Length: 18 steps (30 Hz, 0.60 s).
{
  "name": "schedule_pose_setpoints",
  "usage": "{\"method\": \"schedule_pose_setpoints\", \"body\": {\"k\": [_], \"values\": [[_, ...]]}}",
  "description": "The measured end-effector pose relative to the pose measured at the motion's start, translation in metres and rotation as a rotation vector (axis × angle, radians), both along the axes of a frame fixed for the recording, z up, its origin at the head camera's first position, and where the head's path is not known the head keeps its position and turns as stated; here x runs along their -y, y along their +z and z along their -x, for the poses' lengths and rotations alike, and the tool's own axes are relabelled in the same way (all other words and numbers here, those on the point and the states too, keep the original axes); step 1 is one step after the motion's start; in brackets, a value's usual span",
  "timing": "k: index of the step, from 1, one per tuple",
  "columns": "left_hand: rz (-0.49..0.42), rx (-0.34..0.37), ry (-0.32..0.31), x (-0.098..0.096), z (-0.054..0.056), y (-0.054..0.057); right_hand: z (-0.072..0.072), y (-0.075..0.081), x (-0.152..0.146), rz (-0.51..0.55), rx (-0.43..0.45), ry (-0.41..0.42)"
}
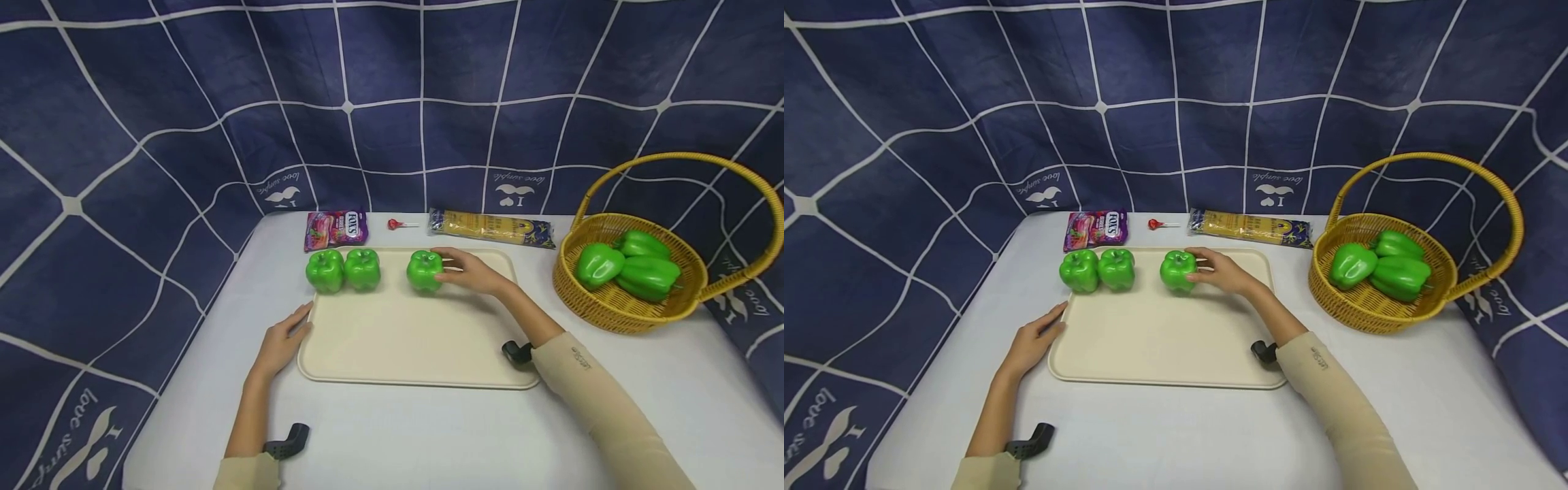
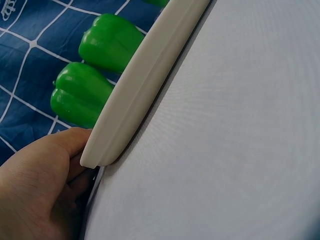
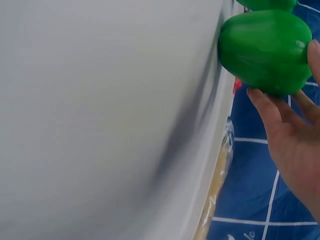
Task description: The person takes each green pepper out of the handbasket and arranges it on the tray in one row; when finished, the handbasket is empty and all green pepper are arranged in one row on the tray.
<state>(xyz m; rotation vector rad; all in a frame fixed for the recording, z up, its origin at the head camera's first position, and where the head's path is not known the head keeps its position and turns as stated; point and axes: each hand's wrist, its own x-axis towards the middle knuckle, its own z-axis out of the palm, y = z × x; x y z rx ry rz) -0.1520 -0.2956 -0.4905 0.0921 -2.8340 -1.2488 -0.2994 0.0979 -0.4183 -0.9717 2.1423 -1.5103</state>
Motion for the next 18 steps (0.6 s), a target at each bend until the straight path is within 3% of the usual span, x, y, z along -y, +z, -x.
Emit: {"method": "schedule_pose_setpoints", "body": {"k": [6, 18], "values": [[0.007, 0.009, 0.005, 0.0, 0.0, 0.0, 0.012, -0.013, 0.015, 0.002, -0.027, 0.007], [0.001, 0.011, 0.01, 0.001, 0.001, -0.001, 0.017, -0.016, 0.042, 0.012, 0.025, 0.026]]}}
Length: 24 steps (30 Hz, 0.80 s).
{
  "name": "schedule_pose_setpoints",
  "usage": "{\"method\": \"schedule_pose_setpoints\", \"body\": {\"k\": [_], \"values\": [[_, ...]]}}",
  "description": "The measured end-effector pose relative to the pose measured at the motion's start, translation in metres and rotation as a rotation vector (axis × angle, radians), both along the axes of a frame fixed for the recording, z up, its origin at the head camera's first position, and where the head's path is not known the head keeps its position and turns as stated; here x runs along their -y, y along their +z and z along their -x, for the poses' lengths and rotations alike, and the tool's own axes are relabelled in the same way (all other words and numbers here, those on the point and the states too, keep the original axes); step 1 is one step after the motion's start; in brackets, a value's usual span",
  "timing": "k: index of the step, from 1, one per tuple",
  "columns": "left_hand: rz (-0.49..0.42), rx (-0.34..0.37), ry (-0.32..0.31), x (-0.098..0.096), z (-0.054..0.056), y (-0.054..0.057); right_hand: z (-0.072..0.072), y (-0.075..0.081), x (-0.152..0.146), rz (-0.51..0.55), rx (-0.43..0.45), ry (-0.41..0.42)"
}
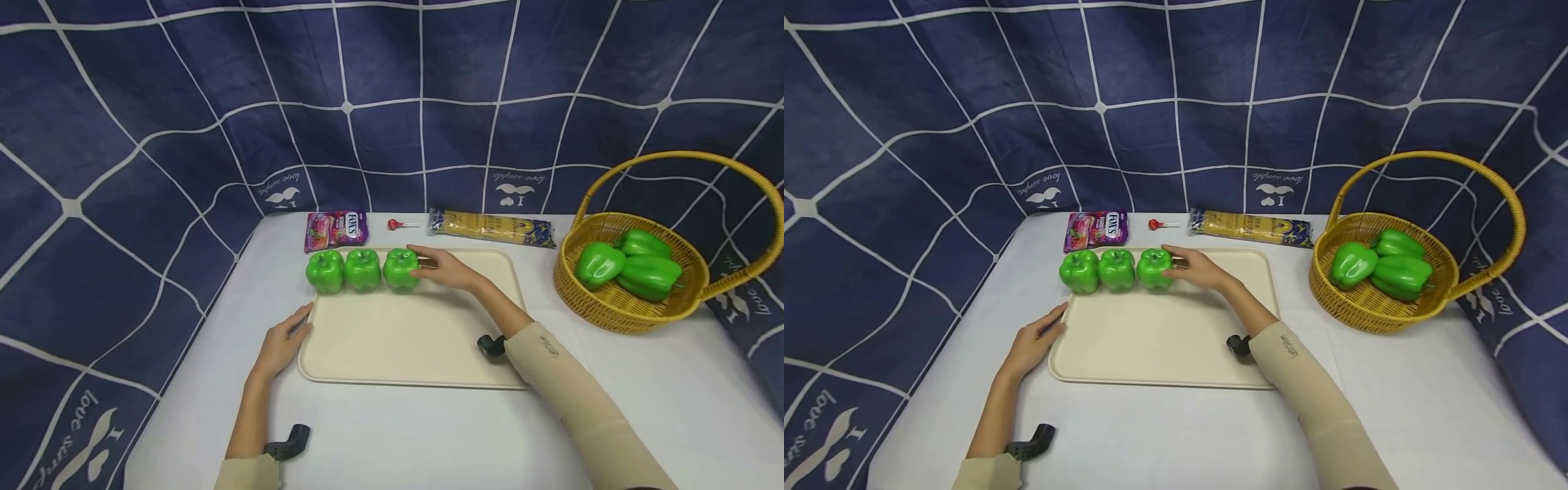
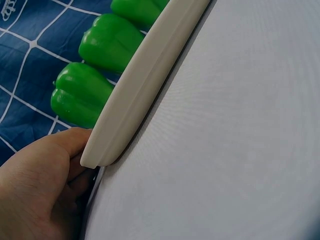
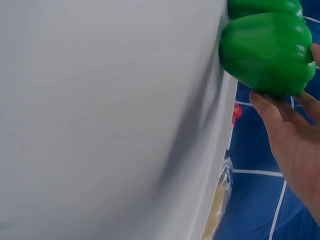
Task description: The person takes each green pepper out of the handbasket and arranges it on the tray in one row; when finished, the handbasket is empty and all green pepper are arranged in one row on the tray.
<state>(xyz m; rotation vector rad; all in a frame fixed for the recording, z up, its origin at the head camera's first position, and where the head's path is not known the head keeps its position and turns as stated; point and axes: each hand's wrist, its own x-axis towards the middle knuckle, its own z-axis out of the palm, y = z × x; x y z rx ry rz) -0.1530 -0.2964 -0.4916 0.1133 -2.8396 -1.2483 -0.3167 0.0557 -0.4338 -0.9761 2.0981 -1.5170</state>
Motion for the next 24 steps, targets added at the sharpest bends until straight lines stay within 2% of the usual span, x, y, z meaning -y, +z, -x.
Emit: {"method": "schedule_pose_setpoints", "body": {"k": [11, 24], "values": [[-0.007, 0.001, -0.012, 0.001, 0.0, 0.0, -0.014, 0.022, 0.006, 0.007, 0.031, 0.034], [0.0, 0.01, -0.004, 0.0, 0.0, 0.001, -0.015, 0.023, 0.007, 0.006, 0.043, 0.028]]}}
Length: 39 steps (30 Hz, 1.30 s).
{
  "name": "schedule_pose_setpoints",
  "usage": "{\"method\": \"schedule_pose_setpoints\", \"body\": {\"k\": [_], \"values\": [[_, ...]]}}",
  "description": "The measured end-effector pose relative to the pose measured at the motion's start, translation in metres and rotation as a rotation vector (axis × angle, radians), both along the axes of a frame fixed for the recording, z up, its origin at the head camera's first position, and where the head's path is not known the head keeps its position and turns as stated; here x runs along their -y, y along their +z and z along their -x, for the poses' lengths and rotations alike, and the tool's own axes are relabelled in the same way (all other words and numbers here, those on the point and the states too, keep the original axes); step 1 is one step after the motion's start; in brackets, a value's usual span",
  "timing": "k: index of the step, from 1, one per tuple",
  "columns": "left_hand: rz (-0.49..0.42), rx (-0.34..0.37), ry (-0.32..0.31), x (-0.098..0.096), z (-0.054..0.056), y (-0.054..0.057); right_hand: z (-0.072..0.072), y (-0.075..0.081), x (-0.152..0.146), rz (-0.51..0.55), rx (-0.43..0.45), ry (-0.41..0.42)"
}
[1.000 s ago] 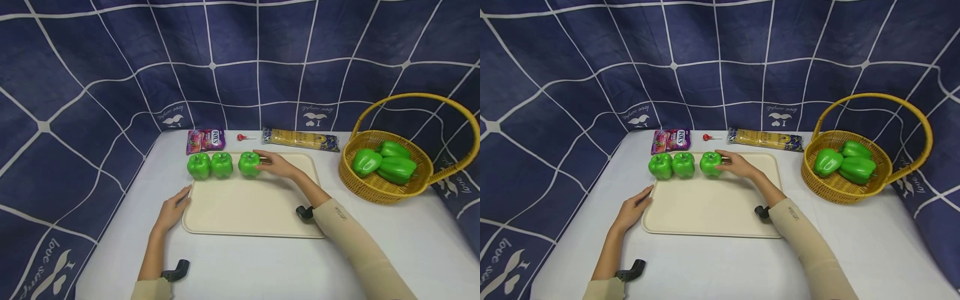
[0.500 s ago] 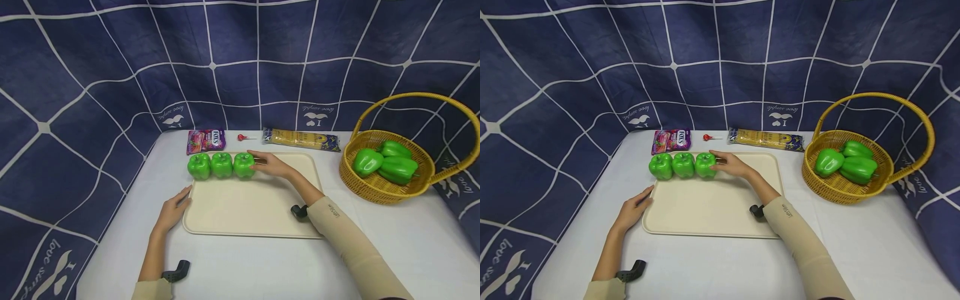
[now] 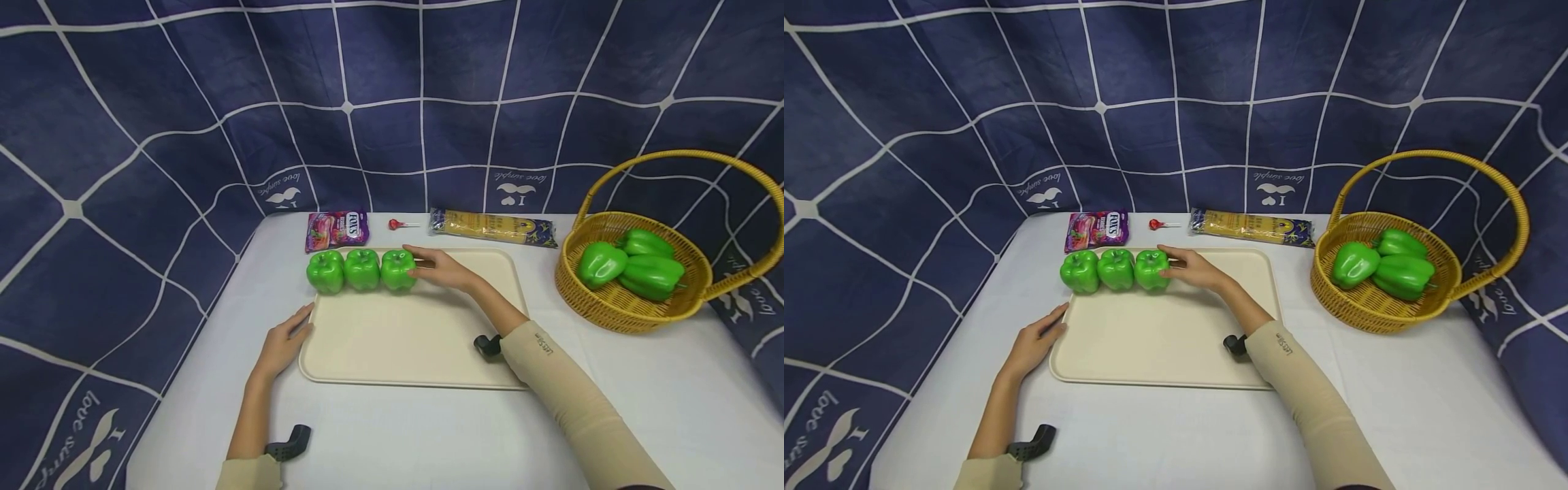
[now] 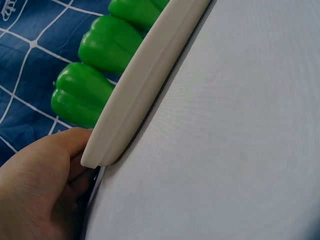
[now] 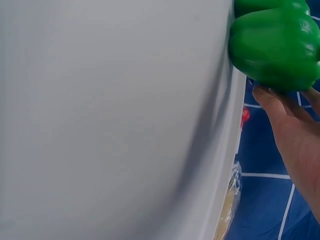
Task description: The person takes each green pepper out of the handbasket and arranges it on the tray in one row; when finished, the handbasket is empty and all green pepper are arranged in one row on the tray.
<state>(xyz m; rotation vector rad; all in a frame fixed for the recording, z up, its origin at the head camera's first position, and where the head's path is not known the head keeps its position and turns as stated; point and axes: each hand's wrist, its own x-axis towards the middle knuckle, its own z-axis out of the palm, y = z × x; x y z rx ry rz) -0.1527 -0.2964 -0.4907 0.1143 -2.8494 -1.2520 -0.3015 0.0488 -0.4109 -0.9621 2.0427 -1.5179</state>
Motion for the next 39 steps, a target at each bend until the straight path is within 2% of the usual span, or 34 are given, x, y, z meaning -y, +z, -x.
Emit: {"method": "schedule_pose_setpoints", "body": {"k": [7, 12, 17, 19, 22, 26, 31, 39], "values": [[-0.003, -0.009, -0.003, -0.001, 0.0, 0.001, -0.001, -0.001, -0.002, -0.006, 0.006, -0.015], [0.0, 0.002, 0.001, -0.001, 0.001, 0.0, 0.004, -0.01, -0.003, 0.034, 0.013, -0.003], [0.006, 0.003, 0.0, -0.002, 0.001, 0.0, 0.009, -0.018, -0.012, 0.016, -0.055, -0.021], [0.005, 0.002, 0.001, -0.003, 0.001, 0.001, 0.007, -0.016, -0.02, -0.002, -0.091, -0.04], [0.004, 0.001, 0.002, -0.003, 0.001, 0.002, -0.005, 0.003, -0.034, -0.027, -0.101, -0.069], [-0.002, 0.003, 0.001, -0.003, 0.001, 0.001, -0.018, 0.02, -0.062, -0.049, -0.113, -0.132], [-0.001, 0.01, 0.005, -0.003, 0.001, 0.001, -0.019, 0.009, -0.105, -0.075, -0.181, -0.248], [-0.008, 0.004, 0.002, -0.002, 0.0, 0.001, -0.036, 0.013, -0.17, -0.124, -0.212, -0.503]]}}
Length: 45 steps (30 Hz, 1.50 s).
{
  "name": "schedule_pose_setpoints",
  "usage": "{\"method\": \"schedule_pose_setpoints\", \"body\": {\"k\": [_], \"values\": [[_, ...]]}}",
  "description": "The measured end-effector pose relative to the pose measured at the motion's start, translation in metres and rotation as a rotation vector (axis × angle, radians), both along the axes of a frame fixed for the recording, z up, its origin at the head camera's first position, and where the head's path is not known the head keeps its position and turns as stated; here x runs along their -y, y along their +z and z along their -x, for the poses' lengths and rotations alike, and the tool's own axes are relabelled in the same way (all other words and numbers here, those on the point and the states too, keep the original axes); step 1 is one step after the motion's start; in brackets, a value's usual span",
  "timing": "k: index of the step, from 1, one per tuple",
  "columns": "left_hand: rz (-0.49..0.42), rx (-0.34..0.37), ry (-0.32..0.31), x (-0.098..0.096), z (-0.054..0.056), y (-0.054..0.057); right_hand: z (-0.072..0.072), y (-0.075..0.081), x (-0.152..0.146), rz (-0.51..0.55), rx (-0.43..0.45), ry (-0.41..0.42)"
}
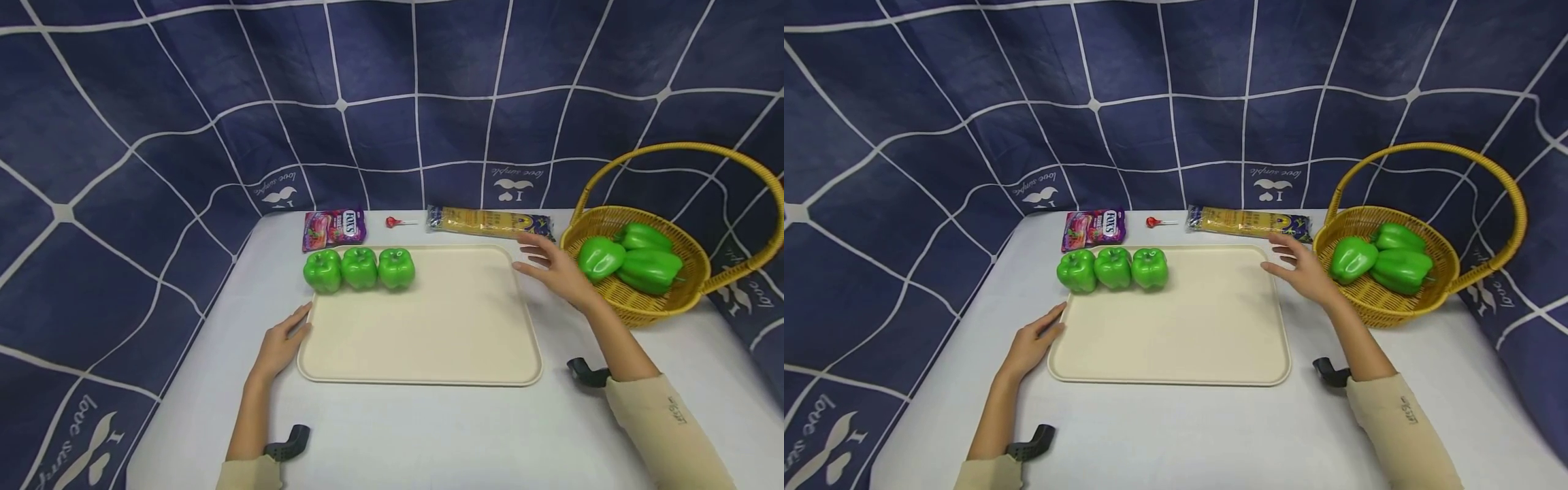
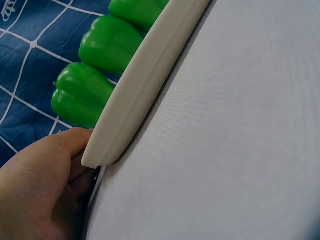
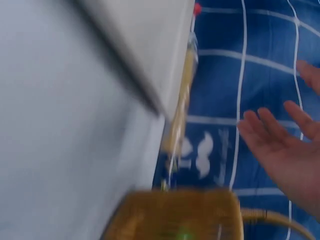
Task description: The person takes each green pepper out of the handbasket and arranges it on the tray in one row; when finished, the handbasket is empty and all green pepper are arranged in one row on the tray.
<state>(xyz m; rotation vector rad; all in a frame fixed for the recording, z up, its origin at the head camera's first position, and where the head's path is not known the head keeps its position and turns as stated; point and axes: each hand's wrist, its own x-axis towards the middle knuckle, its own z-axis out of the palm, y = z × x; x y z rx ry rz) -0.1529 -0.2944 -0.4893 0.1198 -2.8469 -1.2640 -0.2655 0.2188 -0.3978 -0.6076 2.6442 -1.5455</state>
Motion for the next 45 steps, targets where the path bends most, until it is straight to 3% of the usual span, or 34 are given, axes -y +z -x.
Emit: {"method": "schedule_pose_setpoints", "body": {"k": [9, 11, 16, 22, 30, 39, 45], "values": [[0.005, -0.013, -0.004, 0.0, 0.001, 0.001, -0.008, 0.001, -0.061, -0.046, -0.112, -0.343], [0.004, -0.016, -0.004, -0.001, 0.001, 0.002, -0.008, 0.001, -0.071, -0.079, -0.103, -0.423], [0.003, -0.023, -0.007, 0.0, 0.001, 0.001, -0.003, -0.004, -0.091, -0.177, -0.038, -0.515], [0.003, -0.023, -0.008, -0.001, 0.002, 0.001, 0.003, -0.012, -0.105, -0.263, -0.029, -0.528], [0.0, -0.017, -0.001, -0.001, 0.001, 0.001, 0.011, -0.012, -0.11, -0.365, -0.008, -0.474], [0.001, -0.011, 0.009, -0.002, 0.0, 0.001, 0.024, -0.013, -0.113, -0.414, -0.005, -0.436], [0.003, -0.002, 0.01, -0.002, -0.001, 0.002, 0.026, -0.016, -0.11, -0.406, -0.029, -0.421]]}}
